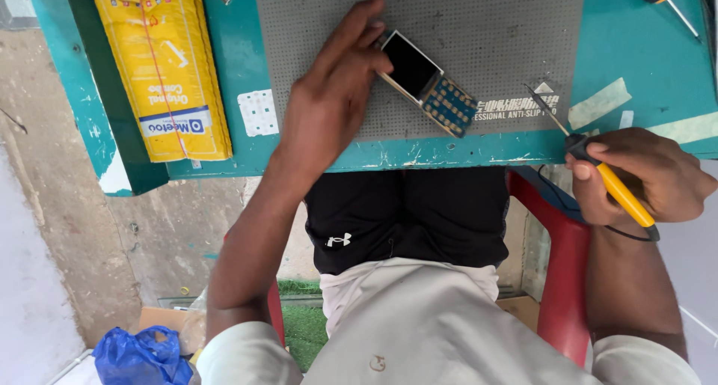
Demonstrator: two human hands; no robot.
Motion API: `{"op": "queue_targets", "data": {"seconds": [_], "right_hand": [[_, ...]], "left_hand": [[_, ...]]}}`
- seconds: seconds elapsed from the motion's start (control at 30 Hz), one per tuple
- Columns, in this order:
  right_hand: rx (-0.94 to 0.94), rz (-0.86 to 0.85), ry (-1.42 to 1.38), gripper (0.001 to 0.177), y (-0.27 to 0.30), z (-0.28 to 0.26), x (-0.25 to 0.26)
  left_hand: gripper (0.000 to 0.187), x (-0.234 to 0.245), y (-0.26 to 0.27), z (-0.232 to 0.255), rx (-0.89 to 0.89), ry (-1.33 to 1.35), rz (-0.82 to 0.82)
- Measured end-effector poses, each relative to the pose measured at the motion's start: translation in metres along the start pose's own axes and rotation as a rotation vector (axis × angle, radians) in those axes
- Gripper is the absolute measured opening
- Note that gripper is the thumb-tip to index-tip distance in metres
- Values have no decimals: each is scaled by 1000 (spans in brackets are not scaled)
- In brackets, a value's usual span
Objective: The person uses a soldering iron to work on a small blue circuit board placed on a gray anti-slip mat. They repeatedly apply the soldering iron to various points on the board, repositioning the board and adjusting their grip throughout the process.
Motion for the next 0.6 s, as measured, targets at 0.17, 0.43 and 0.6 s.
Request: {"op": "queue_targets", "data": {"seconds": [0.17,0.43,0.6], "right_hand": [[-23,-18,-20,18,0,-1,0],[-40,0,-14,19,2,0,1],[-34,-2,11,19,2,-1,2]], "left_hand": [[23,-2,-10,-7,79,-30,58],[50,7,-26,-6,2,-222,-35],[40,14,-11,7,121,-333,-65]]}}
Point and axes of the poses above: each hand's wrist, its own y-axis away from the middle knuckle, its own x-axis out of the back of the hand, z = x × y, the point moved 2 cm from there along -y, towards the middle knuckle, and after that the axes turned 11 degrees about -z, right-handed, at the moved point
